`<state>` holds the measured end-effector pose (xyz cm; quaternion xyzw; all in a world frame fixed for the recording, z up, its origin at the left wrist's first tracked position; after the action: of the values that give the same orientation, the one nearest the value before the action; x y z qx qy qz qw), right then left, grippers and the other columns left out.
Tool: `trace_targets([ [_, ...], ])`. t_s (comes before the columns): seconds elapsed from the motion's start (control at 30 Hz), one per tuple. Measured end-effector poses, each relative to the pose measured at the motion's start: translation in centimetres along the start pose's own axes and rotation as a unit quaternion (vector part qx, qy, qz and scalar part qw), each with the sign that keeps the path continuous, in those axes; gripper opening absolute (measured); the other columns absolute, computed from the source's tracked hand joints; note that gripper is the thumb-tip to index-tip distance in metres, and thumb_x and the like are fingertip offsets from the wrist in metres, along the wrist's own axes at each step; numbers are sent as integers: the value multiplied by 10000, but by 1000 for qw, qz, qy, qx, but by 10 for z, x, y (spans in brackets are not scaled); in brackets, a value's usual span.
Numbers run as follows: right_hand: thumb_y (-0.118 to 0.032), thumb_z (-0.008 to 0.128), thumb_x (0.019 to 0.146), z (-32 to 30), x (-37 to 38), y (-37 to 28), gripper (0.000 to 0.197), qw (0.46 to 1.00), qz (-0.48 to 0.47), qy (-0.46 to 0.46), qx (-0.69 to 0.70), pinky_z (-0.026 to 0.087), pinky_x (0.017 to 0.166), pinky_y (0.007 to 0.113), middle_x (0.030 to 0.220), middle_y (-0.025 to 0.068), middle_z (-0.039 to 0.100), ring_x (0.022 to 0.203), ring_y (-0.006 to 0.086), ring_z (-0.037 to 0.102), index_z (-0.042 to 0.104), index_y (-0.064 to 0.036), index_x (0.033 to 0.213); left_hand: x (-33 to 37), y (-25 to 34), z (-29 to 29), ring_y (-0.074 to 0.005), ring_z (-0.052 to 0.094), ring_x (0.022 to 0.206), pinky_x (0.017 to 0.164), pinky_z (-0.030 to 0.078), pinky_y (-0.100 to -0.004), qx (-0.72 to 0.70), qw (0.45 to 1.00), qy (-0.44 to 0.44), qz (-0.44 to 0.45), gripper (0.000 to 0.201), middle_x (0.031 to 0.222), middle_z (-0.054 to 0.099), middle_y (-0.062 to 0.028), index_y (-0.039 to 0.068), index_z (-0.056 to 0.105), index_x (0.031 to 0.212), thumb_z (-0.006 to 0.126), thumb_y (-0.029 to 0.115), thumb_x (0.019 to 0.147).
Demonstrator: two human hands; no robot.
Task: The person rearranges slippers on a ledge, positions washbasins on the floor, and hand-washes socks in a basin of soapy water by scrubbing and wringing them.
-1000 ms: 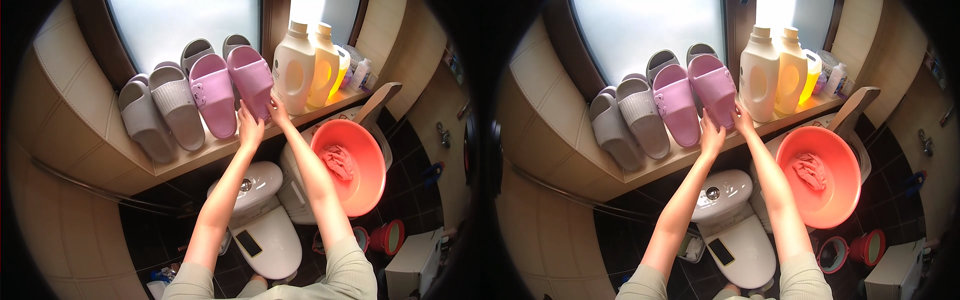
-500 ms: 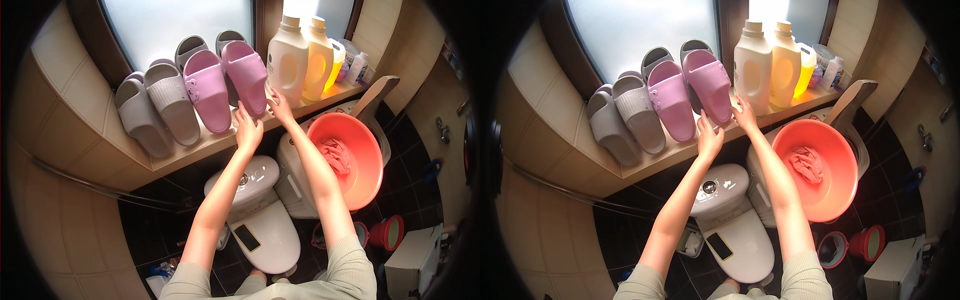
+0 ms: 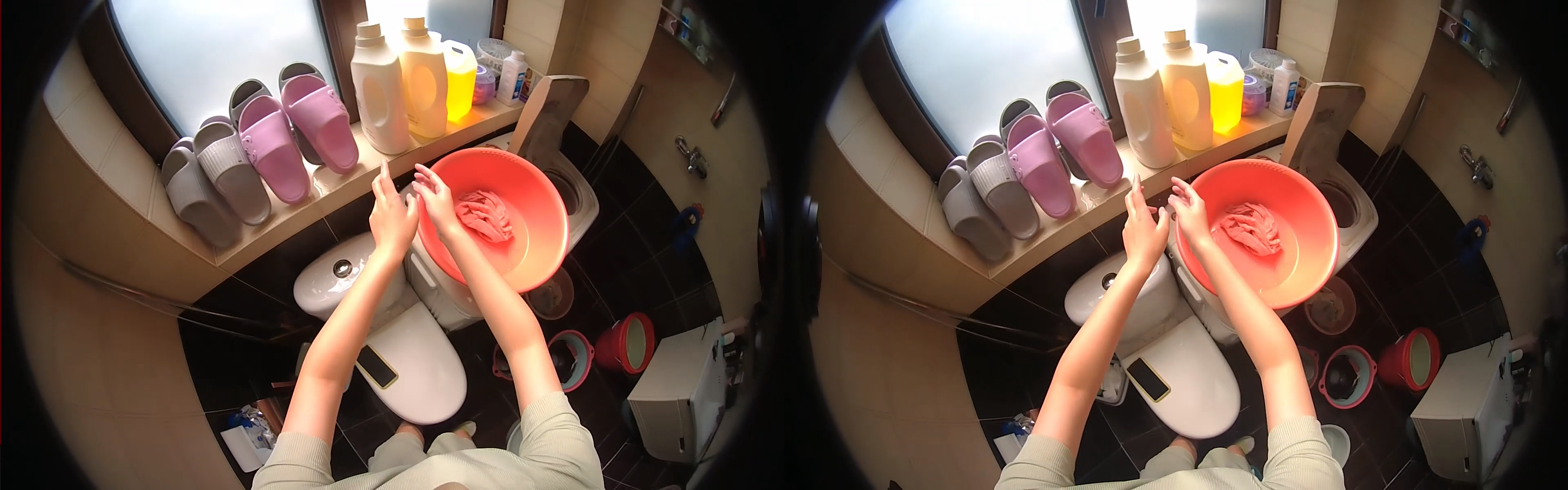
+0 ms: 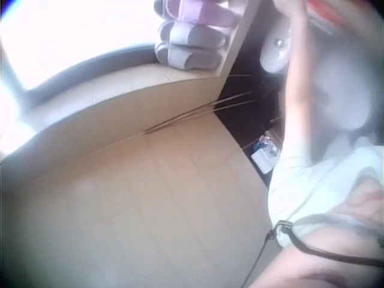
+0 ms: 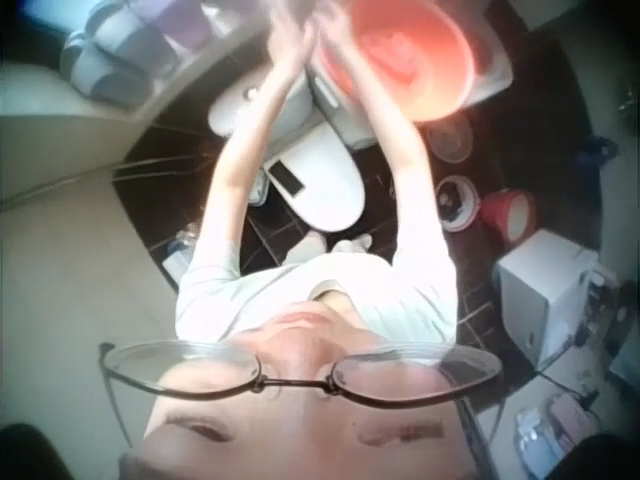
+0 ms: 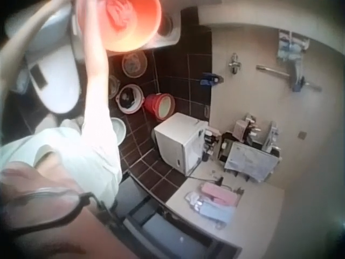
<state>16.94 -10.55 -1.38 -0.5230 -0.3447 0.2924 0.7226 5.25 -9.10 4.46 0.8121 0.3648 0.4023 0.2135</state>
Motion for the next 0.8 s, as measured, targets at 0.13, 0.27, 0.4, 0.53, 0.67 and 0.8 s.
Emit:
trace_targets([
  [0.13, -43, 449, 831, -80, -71, -36, 356, 999, 15, 33, 41, 423, 866, 267, 1138, 93, 483, 1004, 142, 507, 446, -24, 1186, -50, 73, 34, -351, 528, 922, 720, 465, -419, -15, 998, -18, 56, 666, 1150, 425, -188, 63, 200, 1314, 525, 155, 741],
  [0.27, -75, 458, 838, -157, -146, -68, 325, 995, 14, 74, 65, 429, 838, 257, 1104, 88, 506, 982, 131, 516, 470, -21, 1158, -118, 136, 77, -332, 511, 975, 765, 445, -402, -32, 996, -53, 70, 664, 1154, 440, -179, 80, 232, 1315, 547, 162, 736],
  [0.4, -133, 500, 835, -240, -225, -98, 318, 993, 40, 107, 19, 372, 878, 259, 1140, 74, 502, 1027, 127, 485, 502, -57, 1144, -190, 207, 113, -336, 531, 930, 730, 460, -399, -75, 986, -115, 91, 601, 1119, 451, -174, 49, 296, 1268, 542, 158, 730],
  [0.53, -65, 494, 814, -345, -303, -133, 280, 982, 23, 171, -73, 368, 859, 239, 1064, 41, 552, 1012, 117, 484, 544, -37, 1088, -247, 274, 150, -241, 559, 895, 731, 463, -359, -81, 962, -238, 108, 500, 1100, 486, -95, 133, 390, 1218, 533, 175, 741],
  [0.67, -124, 497, 814, -428, -388, -157, 277, 959, 83, 256, -83, 366, 806, 222, 1054, 15, 550, 957, 87, 506, 559, -98, 1082, -286, 324, 174, -279, 545, 895, 727, 461, -365, -107, 945, -277, 137, 427, 1010, 529, -110, 94, 455, 1142, 529, 167, 728],
  [0.8, -160, 435, 855, -477, -468, -158, 312, 937, 113, 320, -78, 366, 889, 275, 1114, 49, 523, 1025, 130, 499, 498, -70, 1147, -329, 354, 204, -263, 540, 911, 743, 454, -358, -125, 922, -333, 156, 403, 1007, 539, -98, 96, 463, 1128, 531, 170, 738],
])
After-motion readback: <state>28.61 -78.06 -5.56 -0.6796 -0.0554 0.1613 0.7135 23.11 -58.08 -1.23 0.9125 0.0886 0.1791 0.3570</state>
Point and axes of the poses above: each hand's wrist, its own x-axis towards the middle knuckle, its own z-axis out of the palm, y = z × x, the point moved 5 cm from there along x, towards the middle knuckle
